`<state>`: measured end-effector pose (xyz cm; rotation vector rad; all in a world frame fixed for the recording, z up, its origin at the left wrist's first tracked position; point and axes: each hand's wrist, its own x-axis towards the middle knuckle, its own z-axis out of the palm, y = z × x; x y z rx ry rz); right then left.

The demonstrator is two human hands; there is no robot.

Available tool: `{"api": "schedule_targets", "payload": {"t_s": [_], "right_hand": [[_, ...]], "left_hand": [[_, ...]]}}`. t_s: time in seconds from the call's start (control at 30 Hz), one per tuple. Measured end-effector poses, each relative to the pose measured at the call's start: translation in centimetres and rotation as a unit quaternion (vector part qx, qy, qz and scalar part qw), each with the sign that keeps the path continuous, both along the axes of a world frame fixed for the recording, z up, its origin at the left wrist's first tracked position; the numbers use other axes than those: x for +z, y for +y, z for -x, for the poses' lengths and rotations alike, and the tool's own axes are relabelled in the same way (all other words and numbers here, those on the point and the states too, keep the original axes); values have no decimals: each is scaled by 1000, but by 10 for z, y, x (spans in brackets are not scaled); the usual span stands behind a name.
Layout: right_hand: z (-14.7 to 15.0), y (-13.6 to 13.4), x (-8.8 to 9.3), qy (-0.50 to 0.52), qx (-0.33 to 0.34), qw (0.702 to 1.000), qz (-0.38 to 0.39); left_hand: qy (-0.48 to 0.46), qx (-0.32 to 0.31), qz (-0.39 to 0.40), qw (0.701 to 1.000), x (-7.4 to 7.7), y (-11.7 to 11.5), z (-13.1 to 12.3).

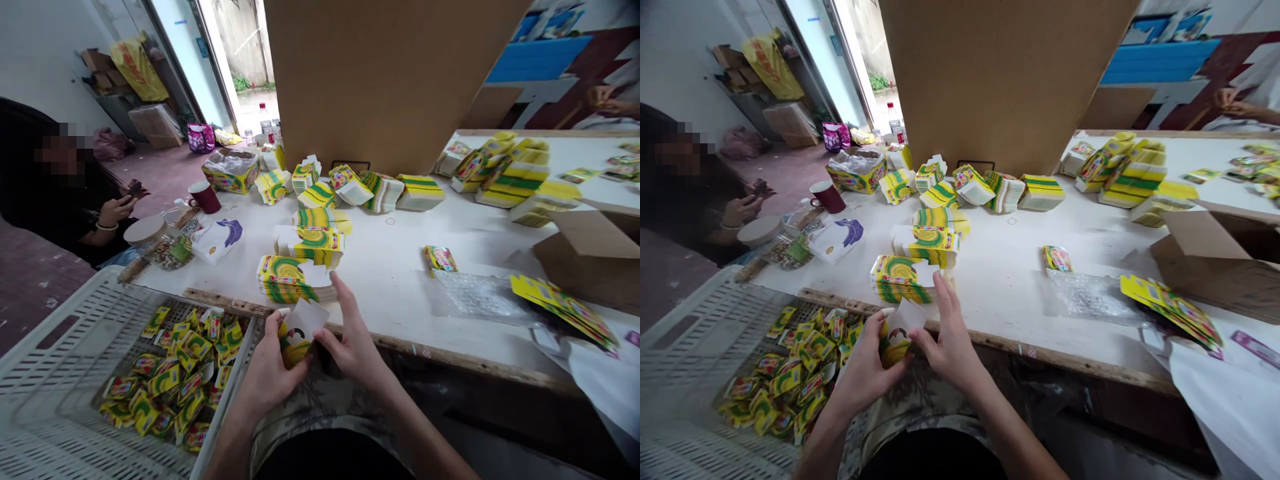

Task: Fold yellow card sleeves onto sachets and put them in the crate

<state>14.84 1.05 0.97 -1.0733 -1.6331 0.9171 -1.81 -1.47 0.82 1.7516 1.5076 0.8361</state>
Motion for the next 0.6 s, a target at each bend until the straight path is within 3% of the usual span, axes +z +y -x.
{"api": "schedule_targets", "payload": {"t_s": [0.07,0.13,0.2,0.23,0.33,0.43,0.53,0.6], "right_hand": [[7,2,-10,130,55,979,148],[16,4,-18,251,122,919,278],[24,5,-22,314,142,876,337],[26,6,-23,320,136,873,343],[27,4,-21,263,105,912,296],[24,-5,-15,138,114,963,199],[19,-13,-10,42,142,983,106],[15,-12,-10,21,125,990,68]], "left_hand": [[5,-6,-50,999,-4,-4,-6],[20,-4,-93,995,-6,-7,-8],[41,-4,-112,993,-5,-7,-7],[51,-6,-114,992,-4,-7,-5],[61,-20,-98,993,1,-3,-2],[22,-51,-66,996,0,1,-4],[-21,-88,-70,993,-10,2,-9],[-28,-66,-70,995,-17,0,-11]]}}
